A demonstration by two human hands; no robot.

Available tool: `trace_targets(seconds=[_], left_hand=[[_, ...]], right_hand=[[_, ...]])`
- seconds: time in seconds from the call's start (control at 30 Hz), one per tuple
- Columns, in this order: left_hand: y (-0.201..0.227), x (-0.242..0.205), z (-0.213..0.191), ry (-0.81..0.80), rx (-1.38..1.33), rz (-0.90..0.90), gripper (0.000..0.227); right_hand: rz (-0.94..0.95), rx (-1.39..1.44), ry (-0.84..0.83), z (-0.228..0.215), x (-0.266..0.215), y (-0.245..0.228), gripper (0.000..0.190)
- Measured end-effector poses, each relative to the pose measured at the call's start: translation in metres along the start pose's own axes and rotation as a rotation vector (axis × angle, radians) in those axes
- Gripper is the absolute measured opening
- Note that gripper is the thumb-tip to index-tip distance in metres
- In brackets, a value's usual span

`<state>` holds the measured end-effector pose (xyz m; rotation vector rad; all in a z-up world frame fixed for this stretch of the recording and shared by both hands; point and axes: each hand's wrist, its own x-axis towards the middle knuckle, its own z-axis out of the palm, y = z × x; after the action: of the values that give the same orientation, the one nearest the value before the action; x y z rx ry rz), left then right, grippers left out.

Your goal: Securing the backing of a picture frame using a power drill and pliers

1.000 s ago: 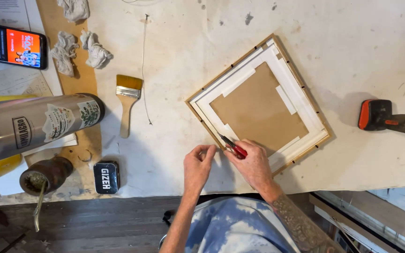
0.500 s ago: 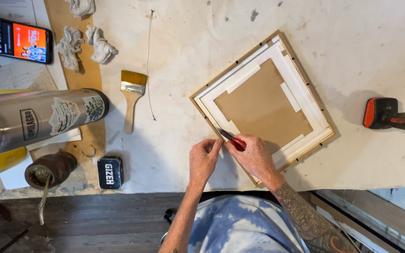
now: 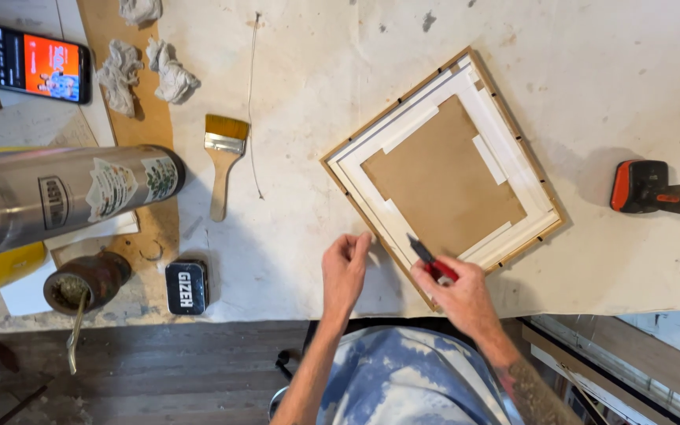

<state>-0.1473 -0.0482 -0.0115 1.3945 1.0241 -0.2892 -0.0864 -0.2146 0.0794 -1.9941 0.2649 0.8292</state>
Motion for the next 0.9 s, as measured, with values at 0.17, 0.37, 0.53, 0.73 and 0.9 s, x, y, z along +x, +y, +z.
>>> trace_targets(seconds=[0.17, 0.37, 0.53, 0.73, 0.9], left_hand=[[0.019, -0.040, 0.016, -0.098, -0.414, -0.268, 0.049], [-0.001, -0.014, 0.020, -0.028, -0.651, -0.293, 0.052], [0.022, -0.006, -0.006, -0.014, -0.755, -0.281, 0.053], [0.051, -0.004, -0.017, -0.157, -0.842, -0.272, 0.056], [0.046, 0.008, -0.016, -0.100, -0.782, -0.270, 0.054]], right_hand=[[-0.179, -0.010, -0.026, 0.044, 0.000, 0.017, 0.011], [-0.412, -0.166, 0.008, 0.068, 0.005, -0.026, 0.010], [-0.277, 0.002, -0.010, 0.071, 0.019, -0.013, 0.016], [-0.066, 0.217, -0.136, 0.076, 0.029, -0.022, 0.014], [0.022, 0.269, -0.179, 0.075, 0.027, -0.037, 0.019]])
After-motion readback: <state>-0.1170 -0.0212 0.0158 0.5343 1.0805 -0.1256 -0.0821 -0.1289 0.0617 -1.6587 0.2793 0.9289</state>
